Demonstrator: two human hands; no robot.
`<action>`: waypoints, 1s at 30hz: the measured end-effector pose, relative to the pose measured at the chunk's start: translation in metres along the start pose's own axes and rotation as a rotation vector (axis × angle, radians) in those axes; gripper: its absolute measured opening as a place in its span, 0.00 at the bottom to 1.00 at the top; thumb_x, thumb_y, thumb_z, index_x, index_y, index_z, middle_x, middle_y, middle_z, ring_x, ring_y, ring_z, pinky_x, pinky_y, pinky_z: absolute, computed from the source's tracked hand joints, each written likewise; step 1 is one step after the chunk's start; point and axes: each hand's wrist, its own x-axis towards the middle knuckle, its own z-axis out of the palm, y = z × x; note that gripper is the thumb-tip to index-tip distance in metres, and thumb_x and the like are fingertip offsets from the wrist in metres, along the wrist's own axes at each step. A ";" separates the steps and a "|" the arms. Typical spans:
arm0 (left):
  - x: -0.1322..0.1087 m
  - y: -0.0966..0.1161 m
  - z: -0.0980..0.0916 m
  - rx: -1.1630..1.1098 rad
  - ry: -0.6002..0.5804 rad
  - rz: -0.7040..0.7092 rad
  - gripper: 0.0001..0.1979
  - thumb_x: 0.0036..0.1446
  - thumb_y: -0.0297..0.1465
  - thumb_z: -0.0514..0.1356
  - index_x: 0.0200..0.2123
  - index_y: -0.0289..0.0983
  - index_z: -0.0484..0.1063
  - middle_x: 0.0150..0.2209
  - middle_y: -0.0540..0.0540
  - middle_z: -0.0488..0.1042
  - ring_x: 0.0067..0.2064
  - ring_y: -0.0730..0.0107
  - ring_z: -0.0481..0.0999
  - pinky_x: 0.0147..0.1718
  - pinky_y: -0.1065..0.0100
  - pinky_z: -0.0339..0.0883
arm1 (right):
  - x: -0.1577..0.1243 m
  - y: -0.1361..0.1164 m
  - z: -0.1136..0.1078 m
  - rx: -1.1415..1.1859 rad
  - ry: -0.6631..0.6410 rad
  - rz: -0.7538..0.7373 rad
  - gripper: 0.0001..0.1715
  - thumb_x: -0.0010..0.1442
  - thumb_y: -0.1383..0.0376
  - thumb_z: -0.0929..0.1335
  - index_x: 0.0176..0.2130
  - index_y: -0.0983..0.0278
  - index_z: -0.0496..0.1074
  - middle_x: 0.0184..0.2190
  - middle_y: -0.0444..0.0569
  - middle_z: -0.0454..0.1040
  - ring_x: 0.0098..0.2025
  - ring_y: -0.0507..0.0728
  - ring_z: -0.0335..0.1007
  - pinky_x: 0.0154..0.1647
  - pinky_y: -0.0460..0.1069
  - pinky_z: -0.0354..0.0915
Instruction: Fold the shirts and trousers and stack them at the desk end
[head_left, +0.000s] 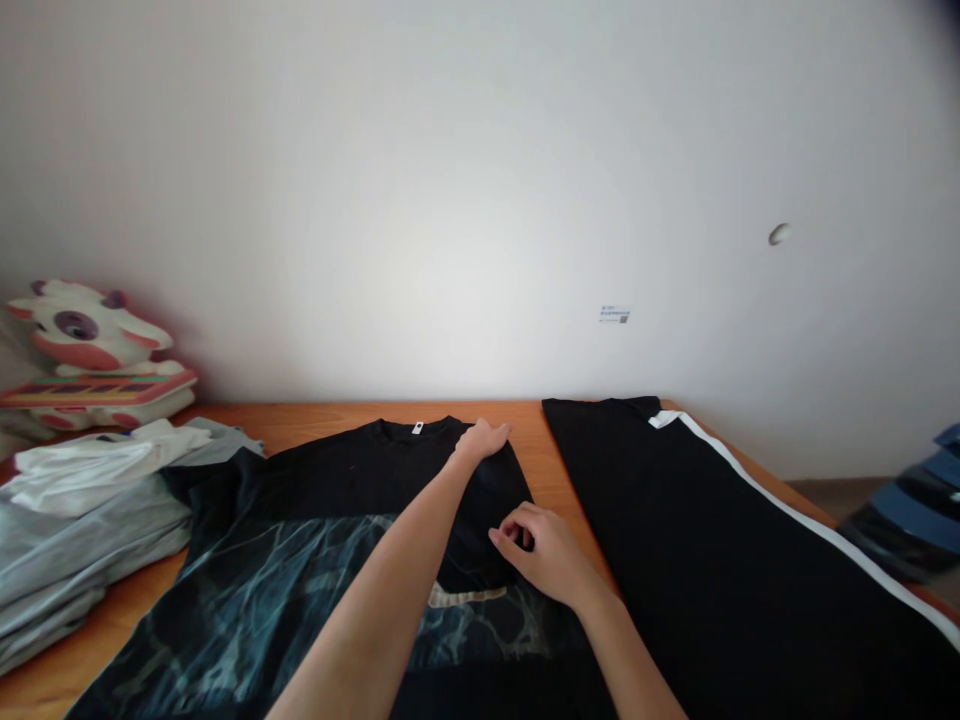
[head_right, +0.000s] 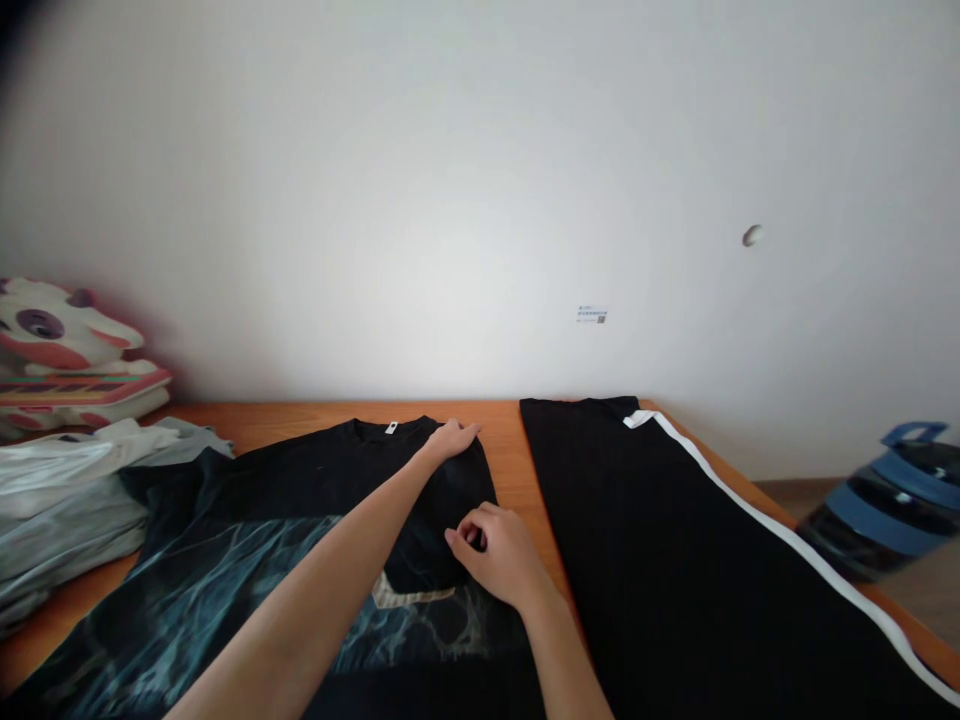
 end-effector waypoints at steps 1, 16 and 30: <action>0.004 0.003 0.004 0.005 -0.016 0.027 0.22 0.55 0.42 0.66 0.46 0.31 0.76 0.49 0.27 0.80 0.53 0.40 0.79 0.49 0.57 0.69 | 0.000 0.000 0.000 -0.007 -0.002 0.002 0.17 0.66 0.53 0.69 0.31 0.60 0.76 0.29 0.44 0.75 0.30 0.52 0.69 0.33 0.49 0.60; -0.022 -0.020 0.012 0.120 0.009 0.581 0.07 0.62 0.24 0.58 0.38 0.39 0.76 0.47 0.38 0.76 0.56 0.52 0.72 0.61 0.55 0.60 | -0.005 -0.012 -0.008 0.043 -0.210 -0.046 0.23 0.41 0.48 0.83 0.33 0.57 0.81 0.30 0.41 0.74 0.33 0.54 0.69 0.35 0.48 0.61; -0.090 -0.019 0.020 0.301 0.001 0.647 0.20 0.63 0.30 0.56 0.55 0.32 0.75 0.62 0.27 0.70 0.66 0.39 0.65 0.67 0.46 0.50 | 0.003 0.024 0.008 -0.240 0.279 -0.007 0.21 0.67 0.71 0.60 0.55 0.62 0.72 0.53 0.57 0.76 0.56 0.63 0.72 0.57 0.58 0.67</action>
